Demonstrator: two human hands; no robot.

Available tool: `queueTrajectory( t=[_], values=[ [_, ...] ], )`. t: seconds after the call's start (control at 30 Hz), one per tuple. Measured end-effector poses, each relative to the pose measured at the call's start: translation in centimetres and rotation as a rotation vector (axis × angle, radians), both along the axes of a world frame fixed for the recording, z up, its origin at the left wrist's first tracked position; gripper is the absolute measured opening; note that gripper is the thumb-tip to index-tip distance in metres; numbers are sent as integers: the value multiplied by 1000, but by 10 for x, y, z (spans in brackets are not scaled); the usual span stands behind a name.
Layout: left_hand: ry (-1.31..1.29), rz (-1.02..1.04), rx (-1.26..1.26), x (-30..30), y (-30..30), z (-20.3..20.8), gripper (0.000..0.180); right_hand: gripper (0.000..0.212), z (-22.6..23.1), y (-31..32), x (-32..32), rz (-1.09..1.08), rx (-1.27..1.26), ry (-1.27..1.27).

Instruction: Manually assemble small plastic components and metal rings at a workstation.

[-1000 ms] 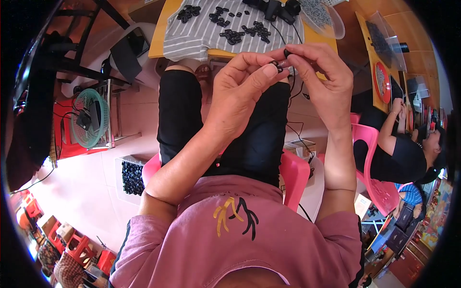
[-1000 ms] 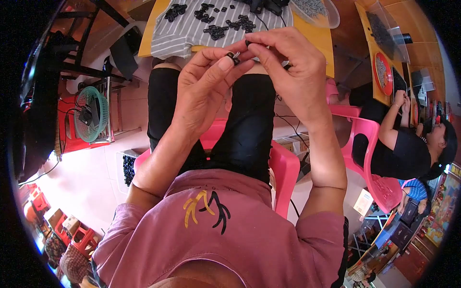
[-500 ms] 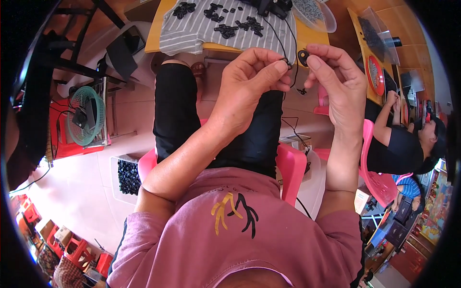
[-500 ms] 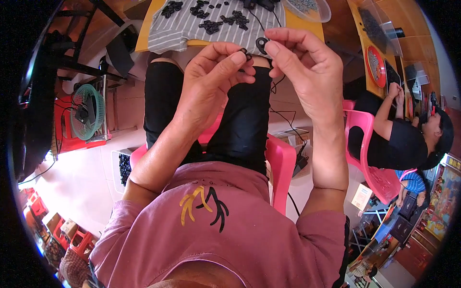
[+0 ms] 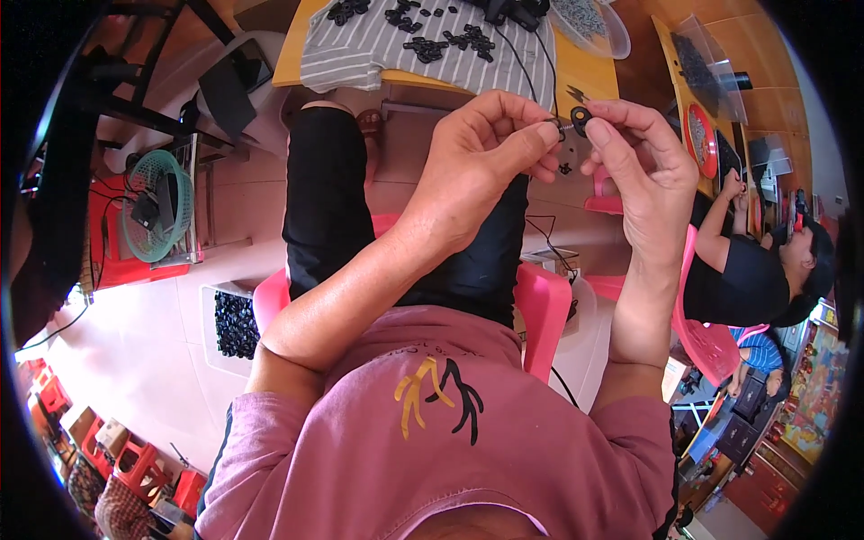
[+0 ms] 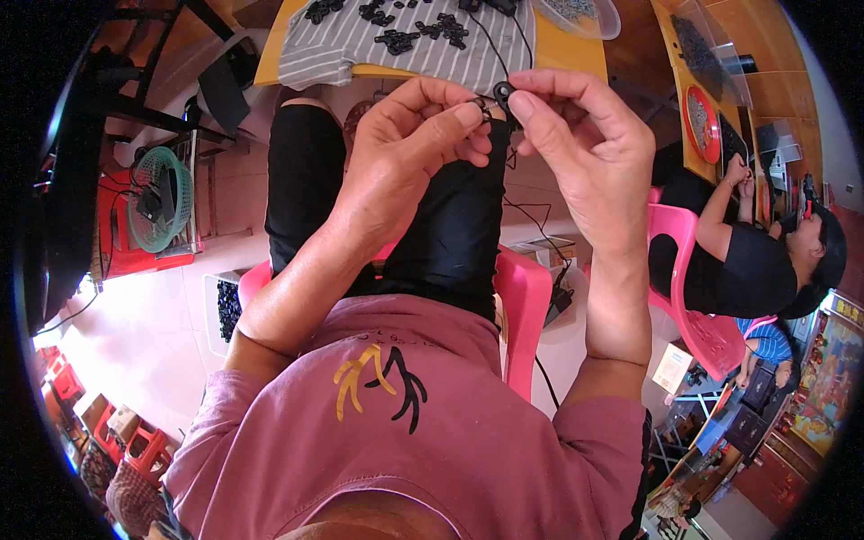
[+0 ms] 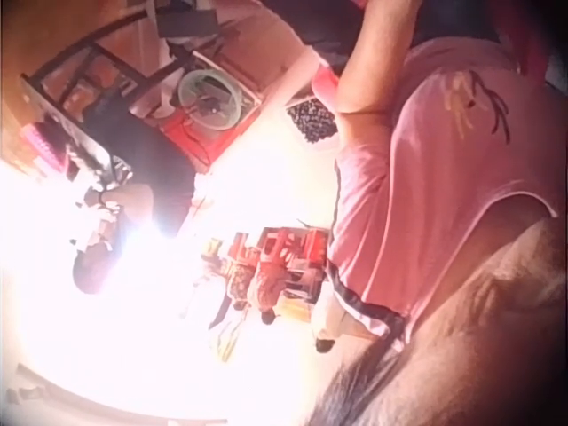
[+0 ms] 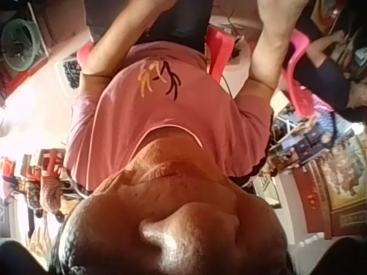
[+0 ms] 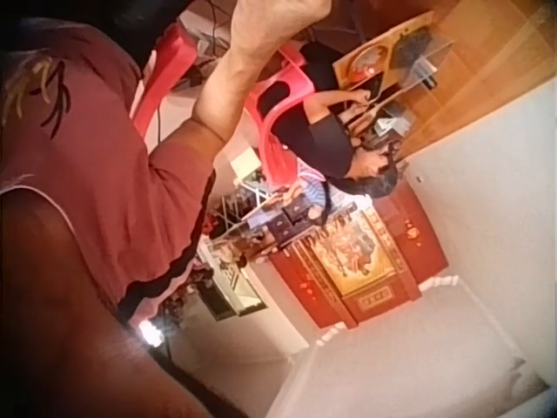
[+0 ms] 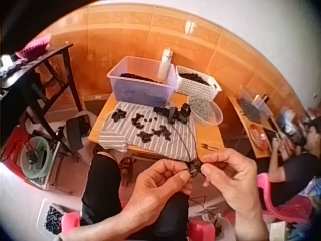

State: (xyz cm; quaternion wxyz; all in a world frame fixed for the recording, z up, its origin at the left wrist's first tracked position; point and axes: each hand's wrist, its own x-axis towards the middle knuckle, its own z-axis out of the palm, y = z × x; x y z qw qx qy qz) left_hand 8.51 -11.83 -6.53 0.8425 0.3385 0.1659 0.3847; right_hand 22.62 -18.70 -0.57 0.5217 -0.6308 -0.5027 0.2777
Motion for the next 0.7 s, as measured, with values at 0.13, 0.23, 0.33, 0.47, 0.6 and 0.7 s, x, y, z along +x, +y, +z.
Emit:
queueTrajectory(
  t=[0.13,0.23,0.33,0.47,0.6,0.7],
  values=[
    [9,6,-3,0,0,-1,16,18,-1,2,-8,-28,59,0],
    [29,-5,17,-2,2,-2,17,18,-2,2,-6,-23,38,-11],
    [31,-15,36,-3,2,-2,18,18,-7,4,-7,3,30,18],
    [22,6,25,-2,3,-2,18,18,-12,5,-9,29,34,32],
    [22,22,10,-3,4,-3,18,18,-14,6,-10,26,42,8],
    [24,28,-1,-4,4,-3,19,18,-14,6,-11,16,35,12]
  ],
)
